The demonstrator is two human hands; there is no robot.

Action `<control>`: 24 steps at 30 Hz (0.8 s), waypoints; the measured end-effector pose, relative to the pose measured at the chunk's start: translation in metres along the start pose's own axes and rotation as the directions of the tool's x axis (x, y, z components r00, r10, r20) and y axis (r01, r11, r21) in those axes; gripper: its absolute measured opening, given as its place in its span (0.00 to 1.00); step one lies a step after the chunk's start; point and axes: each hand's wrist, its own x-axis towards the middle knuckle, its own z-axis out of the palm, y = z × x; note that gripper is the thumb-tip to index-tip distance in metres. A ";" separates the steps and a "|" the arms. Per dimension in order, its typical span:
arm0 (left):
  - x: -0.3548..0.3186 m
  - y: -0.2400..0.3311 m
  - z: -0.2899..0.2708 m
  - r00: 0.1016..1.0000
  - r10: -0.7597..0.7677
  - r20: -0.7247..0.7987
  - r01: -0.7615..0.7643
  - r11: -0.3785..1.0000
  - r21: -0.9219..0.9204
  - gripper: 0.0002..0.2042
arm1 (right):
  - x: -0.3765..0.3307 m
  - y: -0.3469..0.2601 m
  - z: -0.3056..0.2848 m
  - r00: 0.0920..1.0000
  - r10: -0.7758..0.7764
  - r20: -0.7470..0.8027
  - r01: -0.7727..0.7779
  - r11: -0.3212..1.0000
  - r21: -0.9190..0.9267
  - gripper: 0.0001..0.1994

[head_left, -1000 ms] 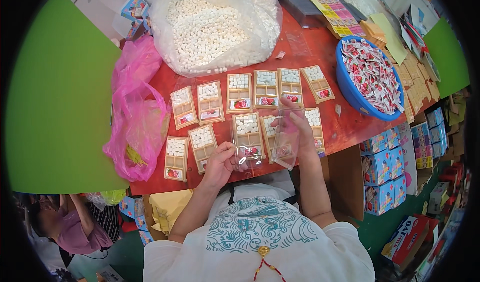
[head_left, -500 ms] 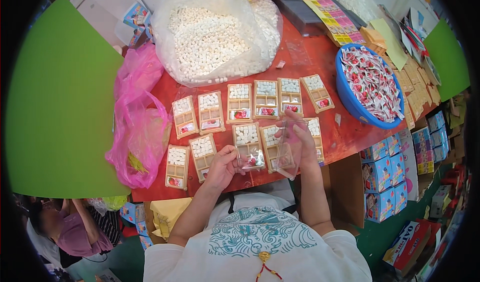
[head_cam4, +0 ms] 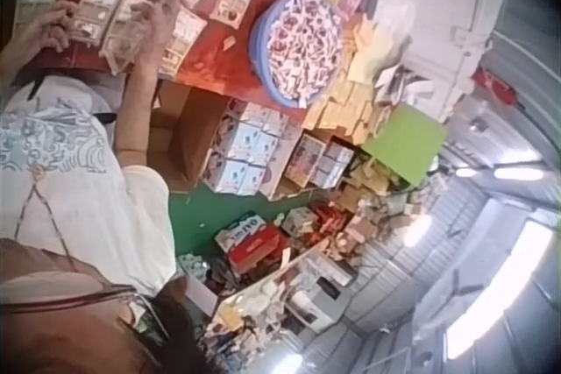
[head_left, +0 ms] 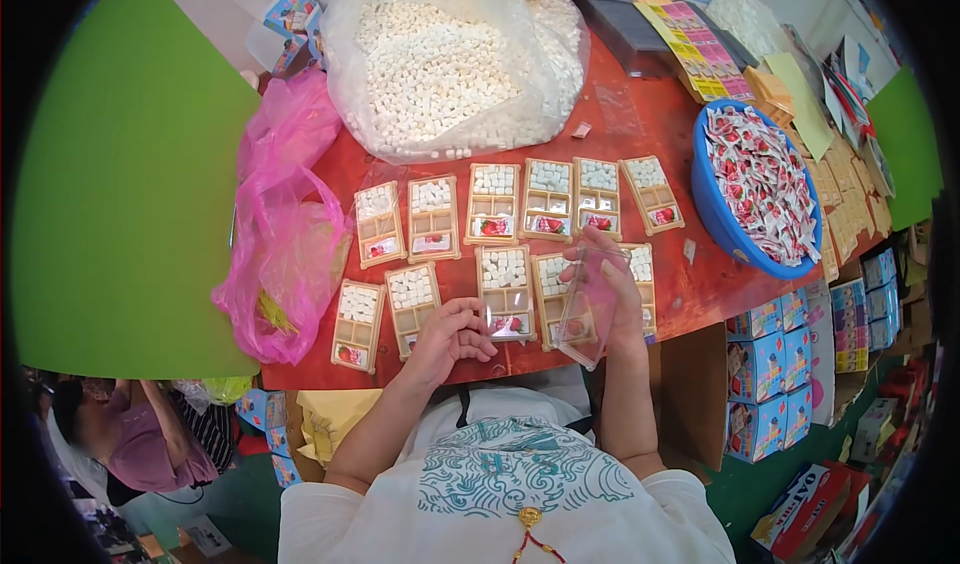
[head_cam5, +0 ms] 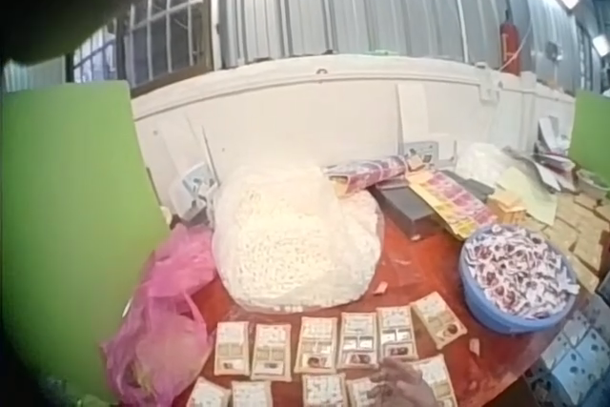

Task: Packaging small white cubes into wooden trays and then organizing them into plastic bags.

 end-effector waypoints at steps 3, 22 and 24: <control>-0.007 0.002 0.000 0.998 0.026 -0.051 -0.022 0.996 0.085 0.18 | 0.000 0.002 0.001 1.000 0.000 0.009 0.000 1.000 -0.016 0.33; 0.025 0.002 0.062 0.775 0.475 0.417 -0.229 -0.405 0.885 0.30 | -0.001 0.005 0.008 1.000 0.019 0.023 -0.017 0.997 -0.080 0.36; 0.051 -0.013 0.049 0.797 0.414 0.440 -0.250 -0.437 0.864 0.35 | 0.000 0.005 0.013 0.999 0.035 0.017 -0.034 0.996 -0.086 0.36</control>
